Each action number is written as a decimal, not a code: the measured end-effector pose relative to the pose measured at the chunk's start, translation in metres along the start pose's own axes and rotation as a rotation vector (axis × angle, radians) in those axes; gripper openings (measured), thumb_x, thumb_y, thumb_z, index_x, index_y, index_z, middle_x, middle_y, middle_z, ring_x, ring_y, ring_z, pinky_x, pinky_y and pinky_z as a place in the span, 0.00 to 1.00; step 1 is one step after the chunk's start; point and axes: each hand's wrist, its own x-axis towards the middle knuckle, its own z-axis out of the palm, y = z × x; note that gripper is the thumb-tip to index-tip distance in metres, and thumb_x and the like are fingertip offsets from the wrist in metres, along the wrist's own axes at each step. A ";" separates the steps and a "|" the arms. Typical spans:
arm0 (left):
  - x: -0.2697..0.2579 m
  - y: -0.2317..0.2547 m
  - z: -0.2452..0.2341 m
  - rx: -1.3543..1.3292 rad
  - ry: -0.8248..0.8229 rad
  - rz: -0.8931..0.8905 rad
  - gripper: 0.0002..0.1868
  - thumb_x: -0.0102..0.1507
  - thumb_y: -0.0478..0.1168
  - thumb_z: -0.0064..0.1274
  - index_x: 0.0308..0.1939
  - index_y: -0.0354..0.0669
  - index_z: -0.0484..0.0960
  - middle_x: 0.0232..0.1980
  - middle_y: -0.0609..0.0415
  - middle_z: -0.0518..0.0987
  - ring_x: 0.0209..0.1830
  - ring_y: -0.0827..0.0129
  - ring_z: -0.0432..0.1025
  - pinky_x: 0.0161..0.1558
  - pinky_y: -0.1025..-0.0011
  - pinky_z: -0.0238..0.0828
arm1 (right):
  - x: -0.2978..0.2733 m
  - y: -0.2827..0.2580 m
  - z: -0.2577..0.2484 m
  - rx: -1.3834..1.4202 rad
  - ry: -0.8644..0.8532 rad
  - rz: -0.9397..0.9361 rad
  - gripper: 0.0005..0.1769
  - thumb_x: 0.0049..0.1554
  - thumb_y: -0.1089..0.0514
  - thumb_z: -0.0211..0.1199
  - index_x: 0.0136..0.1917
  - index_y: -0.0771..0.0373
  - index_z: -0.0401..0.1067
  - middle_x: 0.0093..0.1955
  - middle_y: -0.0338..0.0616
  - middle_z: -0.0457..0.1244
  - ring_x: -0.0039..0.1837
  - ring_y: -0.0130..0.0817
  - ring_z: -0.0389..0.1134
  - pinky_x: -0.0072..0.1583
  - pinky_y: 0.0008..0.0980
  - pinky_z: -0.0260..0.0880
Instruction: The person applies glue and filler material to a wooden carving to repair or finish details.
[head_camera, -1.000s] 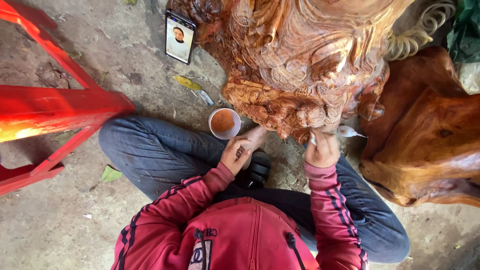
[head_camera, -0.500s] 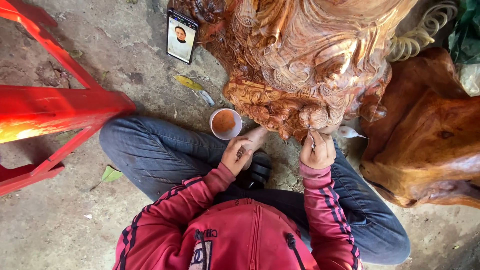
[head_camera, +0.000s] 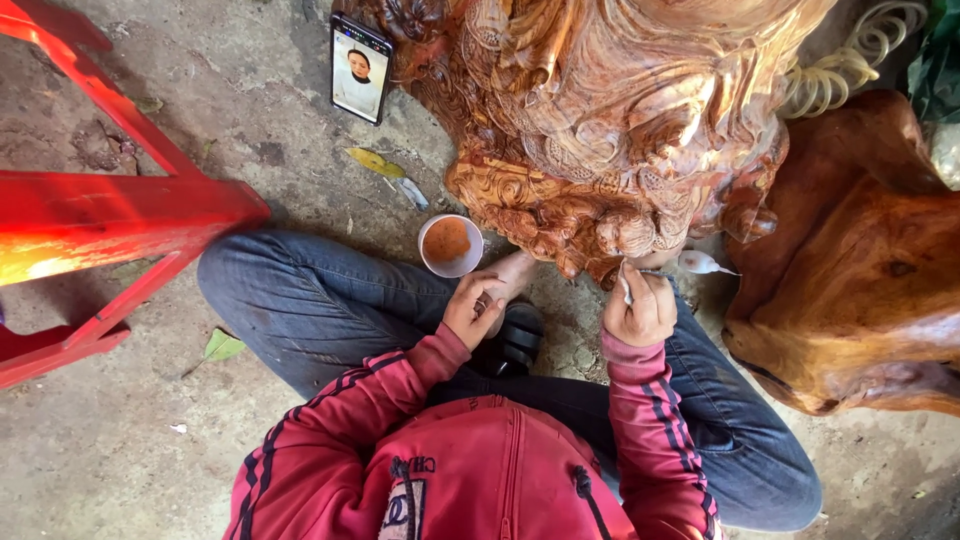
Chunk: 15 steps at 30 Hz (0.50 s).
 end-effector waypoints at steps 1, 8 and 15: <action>0.001 0.000 -0.001 0.003 -0.004 -0.001 0.15 0.64 0.34 0.57 0.55 0.44 0.82 0.58 0.46 0.72 0.29 0.66 0.76 0.25 0.77 0.74 | -0.001 0.003 0.002 -0.002 0.002 0.004 0.04 0.59 0.69 0.69 0.48 0.72 0.82 0.37 0.50 0.65 0.36 0.44 0.67 0.43 0.38 0.72; -0.002 0.002 -0.001 0.024 -0.019 0.002 0.15 0.64 0.35 0.57 0.55 0.46 0.81 0.58 0.47 0.72 0.30 0.67 0.76 0.26 0.78 0.75 | 0.000 0.016 0.003 -0.074 -0.023 -0.067 0.04 0.61 0.65 0.68 0.46 0.67 0.83 0.37 0.46 0.64 0.35 0.42 0.64 0.41 0.39 0.70; -0.003 0.003 0.000 0.015 -0.029 -0.009 0.14 0.64 0.34 0.56 0.54 0.43 0.81 0.58 0.45 0.72 0.30 0.67 0.76 0.26 0.77 0.75 | 0.009 0.010 0.004 -0.011 0.024 -0.054 0.05 0.61 0.67 0.68 0.47 0.71 0.83 0.38 0.49 0.64 0.36 0.41 0.64 0.42 0.37 0.70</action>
